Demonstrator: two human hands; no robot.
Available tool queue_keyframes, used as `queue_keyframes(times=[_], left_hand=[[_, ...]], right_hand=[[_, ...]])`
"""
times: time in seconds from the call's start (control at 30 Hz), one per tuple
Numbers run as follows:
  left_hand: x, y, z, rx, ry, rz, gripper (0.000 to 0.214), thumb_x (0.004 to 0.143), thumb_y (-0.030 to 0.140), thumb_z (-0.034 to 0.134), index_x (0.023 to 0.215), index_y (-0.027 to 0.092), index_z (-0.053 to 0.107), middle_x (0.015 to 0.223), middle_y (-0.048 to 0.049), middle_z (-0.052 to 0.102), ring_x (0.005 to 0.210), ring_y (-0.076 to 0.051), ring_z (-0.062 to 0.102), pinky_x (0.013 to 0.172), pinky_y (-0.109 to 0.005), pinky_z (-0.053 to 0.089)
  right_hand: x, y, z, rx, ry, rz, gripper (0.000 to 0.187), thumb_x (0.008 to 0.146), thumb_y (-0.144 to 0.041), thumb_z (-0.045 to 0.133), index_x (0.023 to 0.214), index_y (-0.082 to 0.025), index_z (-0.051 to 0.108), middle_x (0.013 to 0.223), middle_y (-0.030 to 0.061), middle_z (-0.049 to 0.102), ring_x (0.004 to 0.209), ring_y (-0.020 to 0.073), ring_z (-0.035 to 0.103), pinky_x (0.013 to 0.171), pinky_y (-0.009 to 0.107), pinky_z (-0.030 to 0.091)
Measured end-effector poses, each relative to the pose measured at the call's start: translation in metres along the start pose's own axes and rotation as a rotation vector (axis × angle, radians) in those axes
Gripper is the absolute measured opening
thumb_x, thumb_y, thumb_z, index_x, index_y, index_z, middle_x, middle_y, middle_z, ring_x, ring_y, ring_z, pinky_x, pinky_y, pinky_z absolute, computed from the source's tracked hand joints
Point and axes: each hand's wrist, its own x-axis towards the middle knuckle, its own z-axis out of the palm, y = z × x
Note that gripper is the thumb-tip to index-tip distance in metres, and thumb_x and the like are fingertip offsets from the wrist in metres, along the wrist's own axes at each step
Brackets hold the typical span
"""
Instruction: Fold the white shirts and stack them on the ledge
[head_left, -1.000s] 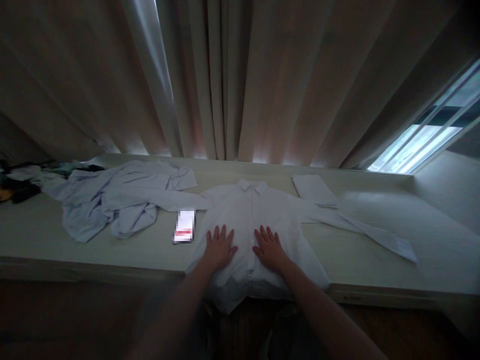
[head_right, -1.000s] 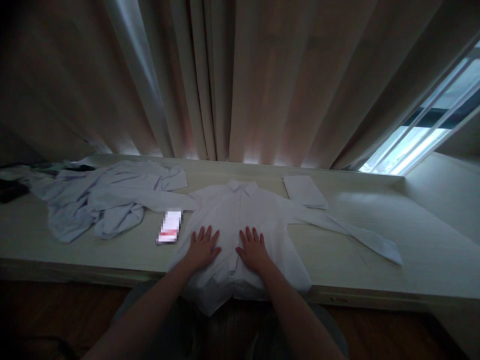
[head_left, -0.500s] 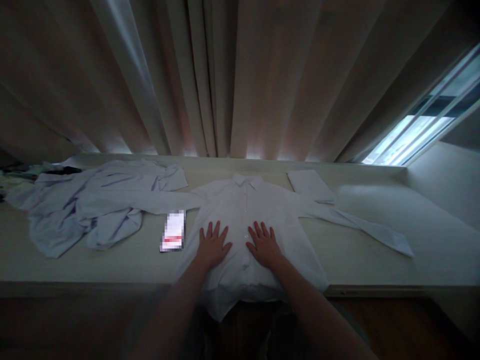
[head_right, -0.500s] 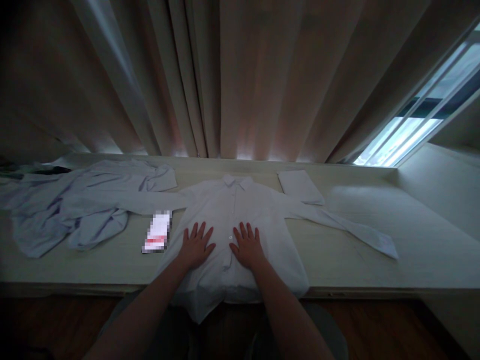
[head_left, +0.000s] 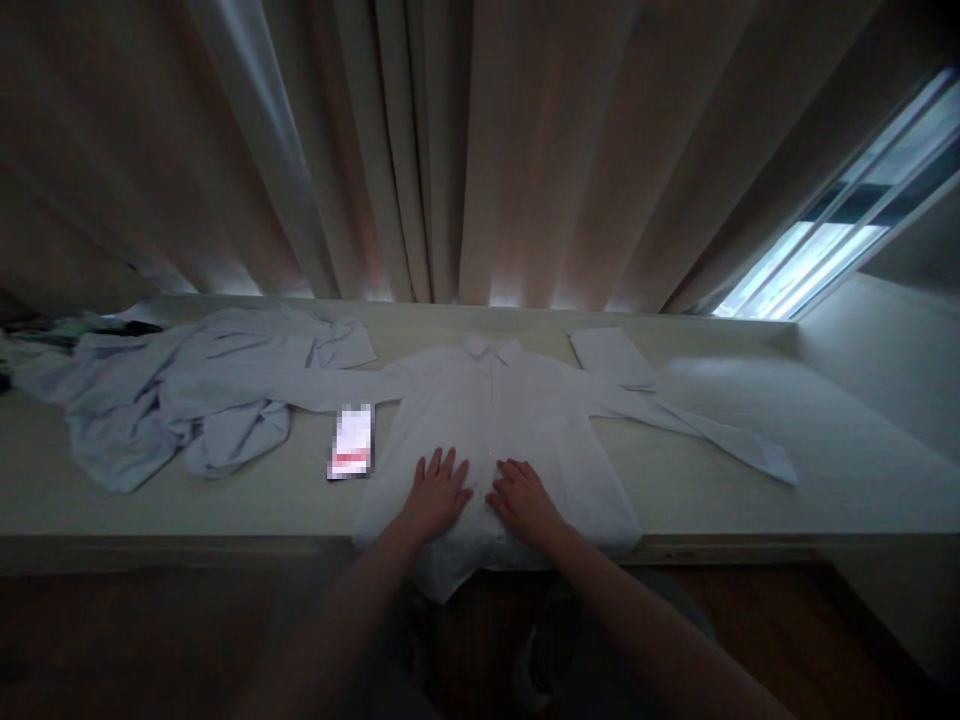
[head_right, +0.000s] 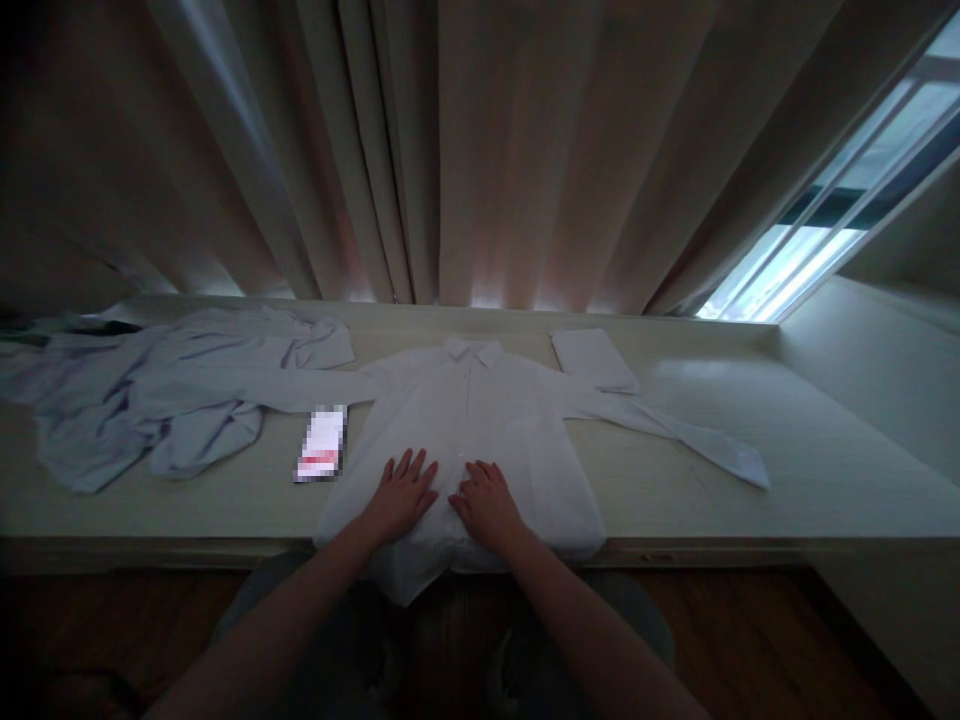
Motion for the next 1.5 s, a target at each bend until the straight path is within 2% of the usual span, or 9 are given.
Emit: queue_keyframes(times=[0.13, 0.23, 0.53, 0.7, 0.8, 0.97, 1.1, 1.23, 1.5], left_hand=[[-0.001, -0.002, -0.001, 0.004, 0.030, 0.016, 0.050, 0.087, 0.044, 0.028, 0.133, 0.023, 0.033, 0.143, -0.0115, 0.026, 0.132, -0.030, 0.015, 0.103, -0.050, 0.013], [-0.005, -0.003, -0.005, 0.010, 0.039, 0.016, 0.051, 0.087, 0.045, 0.028, 0.133, 0.023, 0.033, 0.142, -0.0119, 0.026, 0.132, -0.031, 0.016, 0.103, -0.049, 0.013], [-0.017, -0.008, -0.013, 0.004, 0.024, -0.054, 0.053, 0.087, 0.046, 0.029, 0.134, 0.023, 0.031, 0.143, -0.0124, 0.024, 0.132, -0.031, 0.015, 0.104, -0.049, 0.011], [-0.022, -0.009, -0.010, 0.017, 0.030, -0.067, 0.053, 0.086, 0.047, 0.028, 0.134, 0.024, 0.031, 0.143, -0.0122, 0.024, 0.132, -0.032, 0.015, 0.103, -0.050, 0.012], [-0.023, -0.010, -0.009, 0.022, 0.023, -0.079, 0.054, 0.086, 0.048, 0.029, 0.134, 0.024, 0.031, 0.144, -0.0122, 0.023, 0.132, -0.032, 0.014, 0.103, -0.051, 0.012], [-0.020, -0.005, -0.011, 0.022, 0.017, -0.107, 0.055, 0.085, 0.048, 0.030, 0.134, 0.023, 0.030, 0.144, -0.0124, 0.023, 0.132, -0.032, 0.015, 0.103, -0.052, 0.011], [-0.015, -0.003, -0.012, 0.029, 0.030, -0.110, 0.055, 0.085, 0.048, 0.030, 0.135, 0.024, 0.029, 0.144, -0.0119, 0.022, 0.132, -0.032, 0.014, 0.103, -0.052, 0.010], [-0.012, -0.009, -0.010, 0.044, 0.036, -0.144, 0.057, 0.085, 0.049, 0.030, 0.136, 0.024, 0.027, 0.144, -0.0126, 0.022, 0.132, -0.033, 0.014, 0.103, -0.053, 0.010], [-0.019, -0.018, 0.006, 0.068, 0.079, -0.180, 0.058, 0.085, 0.053, 0.025, 0.137, 0.027, 0.025, 0.146, -0.0086, 0.017, 0.134, -0.030, 0.006, 0.103, -0.053, 0.003]], right_hand=[[0.001, -0.020, 0.003, 0.084, 0.022, 0.106, 0.025, 0.081, -0.041, 0.051, 0.087, -0.020, 0.063, 0.106, 0.0076, 0.058, 0.105, 0.0210, 0.046, 0.094, 0.037, 0.027], [0.002, -0.026, 0.003, 0.196, -0.051, 0.205, 0.019, 0.082, -0.034, 0.050, 0.086, -0.018, 0.060, 0.088, 0.0058, 0.062, 0.087, 0.0174, 0.054, 0.077, 0.028, 0.037], [-0.013, -0.034, -0.006, 0.502, -0.266, 0.378, 0.027, 0.089, -0.034, 0.037, 0.103, -0.015, 0.050, 0.060, 0.0001, 0.062, 0.046, 0.0100, 0.054, 0.053, 0.021, 0.037], [-0.020, -0.029, -0.008, 0.221, -0.265, 0.317, 0.033, 0.083, -0.040, 0.045, 0.099, -0.014, 0.056, 0.075, 0.0091, 0.066, 0.065, 0.0169, 0.062, 0.061, 0.025, 0.040], [-0.017, -0.020, -0.013, 0.026, -0.224, 0.322, 0.035, 0.085, -0.042, 0.038, 0.090, -0.014, 0.060, 0.086, 0.0136, 0.066, 0.081, 0.0211, 0.061, 0.068, 0.029, 0.041], [-0.003, 0.000, -0.024, -0.053, -0.140, 0.272, 0.036, 0.088, -0.036, 0.032, 0.101, -0.016, 0.058, 0.097, 0.0114, 0.064, 0.092, 0.0203, 0.057, 0.079, 0.030, 0.039], [0.006, 0.018, -0.018, -0.099, -0.075, 0.167, 0.047, 0.086, -0.039, 0.037, 0.125, -0.014, 0.044, 0.131, 0.0135, 0.043, 0.120, 0.0232, 0.037, 0.097, 0.035, 0.027], [0.010, 0.038, -0.007, -0.171, -0.086, 0.212, 0.061, 0.085, -0.049, 0.034, 0.136, -0.016, 0.029, 0.144, 0.0126, 0.019, 0.132, 0.0298, 0.009, 0.103, 0.047, 0.011], [-0.001, 0.061, 0.016, -0.213, -0.073, 0.258, 0.062, 0.087, -0.054, 0.022, 0.140, -0.021, 0.020, 0.147, 0.0086, 0.008, 0.133, 0.0278, -0.002, 0.103, 0.051, 0.001]])
